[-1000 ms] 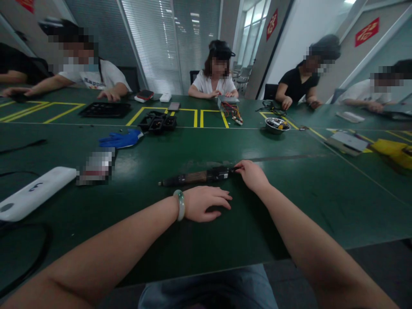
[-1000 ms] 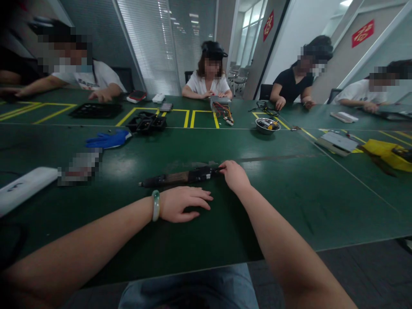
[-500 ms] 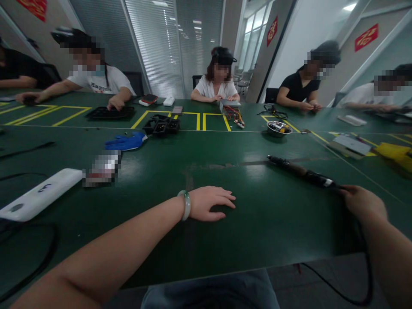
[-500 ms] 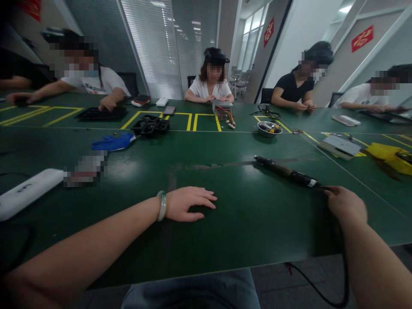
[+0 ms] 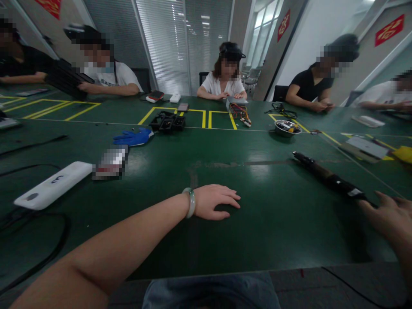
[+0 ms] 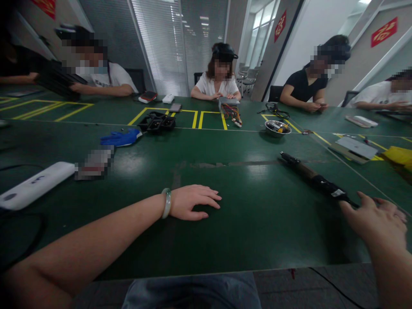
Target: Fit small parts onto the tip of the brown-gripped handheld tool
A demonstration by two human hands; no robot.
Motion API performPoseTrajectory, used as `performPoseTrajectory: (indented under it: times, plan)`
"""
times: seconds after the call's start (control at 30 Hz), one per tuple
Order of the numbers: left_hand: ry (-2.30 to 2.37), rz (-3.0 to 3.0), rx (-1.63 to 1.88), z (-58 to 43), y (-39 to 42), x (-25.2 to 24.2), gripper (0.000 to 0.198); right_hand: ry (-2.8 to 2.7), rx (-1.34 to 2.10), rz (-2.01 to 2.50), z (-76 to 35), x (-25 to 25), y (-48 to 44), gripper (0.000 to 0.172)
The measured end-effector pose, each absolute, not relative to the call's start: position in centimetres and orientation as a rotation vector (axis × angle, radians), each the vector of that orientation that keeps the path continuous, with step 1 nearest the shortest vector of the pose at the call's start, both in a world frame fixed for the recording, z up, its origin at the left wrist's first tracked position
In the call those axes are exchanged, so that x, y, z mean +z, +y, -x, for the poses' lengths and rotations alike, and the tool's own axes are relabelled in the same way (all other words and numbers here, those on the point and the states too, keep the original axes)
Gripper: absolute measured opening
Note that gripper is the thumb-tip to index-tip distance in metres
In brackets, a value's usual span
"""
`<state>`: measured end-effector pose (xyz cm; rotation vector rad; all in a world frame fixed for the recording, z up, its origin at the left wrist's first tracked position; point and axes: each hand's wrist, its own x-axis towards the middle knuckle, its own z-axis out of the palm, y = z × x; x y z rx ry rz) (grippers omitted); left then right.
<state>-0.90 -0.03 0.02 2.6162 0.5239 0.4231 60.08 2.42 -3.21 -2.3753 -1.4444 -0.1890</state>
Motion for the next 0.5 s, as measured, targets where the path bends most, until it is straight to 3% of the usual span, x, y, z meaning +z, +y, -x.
performPoseTrajectory:
  times: [0.13,0.23,0.5]
  plan:
    - [0.532,-2.615,0.412,0.9,-0.1,0.2,0.044,-1.223,0.031,2.506,-54.5,-2.9,6.3,0.077]
    - [0.533,-2.619,0.413,0.9,-0.1,0.2,0.044,-1.041,-0.055,2.490,-51.9,-3.0,8.7,0.067]
    - [0.561,-2.636,0.373,0.5,0.2,-0.1,0.048,-1.142,0.057,2.524,-49.2,-1.9,12.0,0.073]
